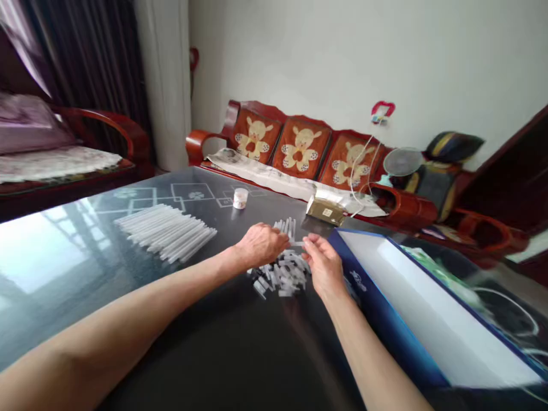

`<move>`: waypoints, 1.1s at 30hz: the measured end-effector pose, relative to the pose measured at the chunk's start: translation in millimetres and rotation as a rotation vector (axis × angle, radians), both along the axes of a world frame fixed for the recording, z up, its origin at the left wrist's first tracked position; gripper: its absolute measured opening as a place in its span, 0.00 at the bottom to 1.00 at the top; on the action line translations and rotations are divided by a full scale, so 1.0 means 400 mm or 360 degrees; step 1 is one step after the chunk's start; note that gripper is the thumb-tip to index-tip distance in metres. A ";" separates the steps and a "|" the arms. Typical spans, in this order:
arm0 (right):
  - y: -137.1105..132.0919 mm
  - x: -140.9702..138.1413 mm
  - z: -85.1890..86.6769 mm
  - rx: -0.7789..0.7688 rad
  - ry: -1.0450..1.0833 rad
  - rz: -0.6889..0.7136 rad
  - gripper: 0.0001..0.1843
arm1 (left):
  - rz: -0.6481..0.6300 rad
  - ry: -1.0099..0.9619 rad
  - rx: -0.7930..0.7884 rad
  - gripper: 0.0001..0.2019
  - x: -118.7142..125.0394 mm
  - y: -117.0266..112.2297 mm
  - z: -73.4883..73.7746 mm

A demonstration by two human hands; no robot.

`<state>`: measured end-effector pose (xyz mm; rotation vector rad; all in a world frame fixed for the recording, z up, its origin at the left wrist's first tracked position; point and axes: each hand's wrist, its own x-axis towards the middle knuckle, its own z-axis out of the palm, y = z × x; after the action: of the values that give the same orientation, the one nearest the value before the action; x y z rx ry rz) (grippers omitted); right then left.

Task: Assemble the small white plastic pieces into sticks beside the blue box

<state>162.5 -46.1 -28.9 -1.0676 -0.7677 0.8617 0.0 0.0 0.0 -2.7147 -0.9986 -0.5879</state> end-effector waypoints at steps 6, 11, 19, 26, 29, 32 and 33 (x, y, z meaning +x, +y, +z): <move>0.002 -0.014 -0.003 0.0164 0.0014 0.0076 0.17 | -0.0056 -0.0163 -0.0255 0.19 0.015 -0.011 -0.017; -0.001 -0.015 0.005 0.0162 0.0233 0.0215 0.20 | 0.0024 -0.0318 -0.0381 0.16 0.027 -0.011 -0.028; -0.005 -0.041 0.003 -0.0038 0.0319 0.0216 0.17 | 0.0045 -0.0272 -0.0045 0.13 0.033 -0.028 -0.048; -0.003 -0.060 -0.002 -0.0059 0.0604 0.0098 0.13 | 0.0040 -0.0282 0.0023 0.14 0.041 -0.020 -0.071; 0.002 -0.055 -0.012 -0.0043 0.0589 0.0045 0.14 | 0.0002 -0.0333 -0.0075 0.13 0.041 -0.018 -0.075; 0.008 -0.044 -0.023 0.0003 0.0494 0.0032 0.15 | -0.0025 -0.0523 -0.0339 0.13 0.042 -0.024 -0.065; 0.009 -0.040 -0.026 0.0022 0.0458 0.0039 0.15 | -0.0028 -0.0614 -0.0455 0.12 0.043 -0.025 -0.059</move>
<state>146.6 -42.4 -39.2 -0.8983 -0.5449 1.0042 17.1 -10.1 -23.5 -2.9220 -1.2300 -1.0794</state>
